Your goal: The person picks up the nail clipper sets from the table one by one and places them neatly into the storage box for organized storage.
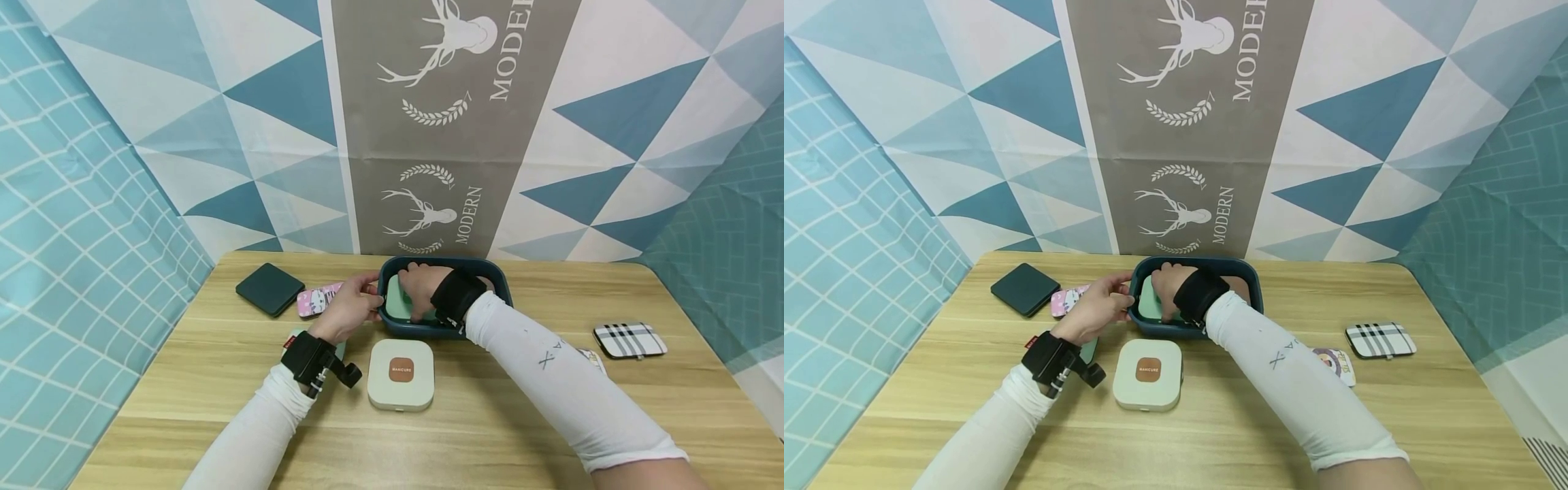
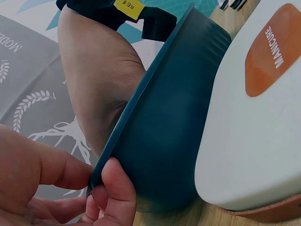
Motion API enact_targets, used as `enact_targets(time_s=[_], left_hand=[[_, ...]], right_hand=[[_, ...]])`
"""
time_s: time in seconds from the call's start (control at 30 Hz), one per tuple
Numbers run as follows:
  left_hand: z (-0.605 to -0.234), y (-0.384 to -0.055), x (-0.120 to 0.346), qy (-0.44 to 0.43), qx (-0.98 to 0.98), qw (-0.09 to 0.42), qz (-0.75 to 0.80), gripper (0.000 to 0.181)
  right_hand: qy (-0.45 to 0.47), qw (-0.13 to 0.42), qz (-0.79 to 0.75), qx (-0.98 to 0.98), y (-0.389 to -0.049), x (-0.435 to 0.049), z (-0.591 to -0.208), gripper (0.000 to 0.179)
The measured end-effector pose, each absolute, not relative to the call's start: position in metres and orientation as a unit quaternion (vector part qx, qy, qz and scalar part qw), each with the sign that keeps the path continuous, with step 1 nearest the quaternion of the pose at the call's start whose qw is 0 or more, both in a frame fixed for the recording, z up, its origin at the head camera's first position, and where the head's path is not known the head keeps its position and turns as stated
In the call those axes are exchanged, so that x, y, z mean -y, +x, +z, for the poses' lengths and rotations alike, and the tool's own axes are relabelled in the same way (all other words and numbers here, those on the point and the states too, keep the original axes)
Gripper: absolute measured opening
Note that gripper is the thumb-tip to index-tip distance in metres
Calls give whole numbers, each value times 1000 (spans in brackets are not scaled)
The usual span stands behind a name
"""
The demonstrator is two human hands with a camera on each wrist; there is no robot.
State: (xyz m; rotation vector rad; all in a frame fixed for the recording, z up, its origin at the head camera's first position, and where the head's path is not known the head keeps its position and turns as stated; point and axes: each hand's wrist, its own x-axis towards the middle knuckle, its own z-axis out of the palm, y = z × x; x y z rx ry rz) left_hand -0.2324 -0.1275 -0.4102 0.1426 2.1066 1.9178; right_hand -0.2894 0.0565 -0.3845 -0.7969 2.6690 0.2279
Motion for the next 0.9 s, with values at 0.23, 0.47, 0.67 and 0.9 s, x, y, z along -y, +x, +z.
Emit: enact_targets(time_s=[0.23,0.47,0.67,0.9], left_hand=[[-408,-232,128,48,-734,144,661,57],[-409,-232,127,52,-731,145,665,57],[-410,-233,128,49,-727,147,669,57],[-411,-233,128,47,-727,146,669,57]], right_hand=[[-285,176,74,-939,-281,-56,-371,90],[-283,178,71,-940,-285,-57,-377,93],[-288,178,74,-938,-276,-57,-366,92],[-302,171,72,-935,-276,-59,-366,92]])
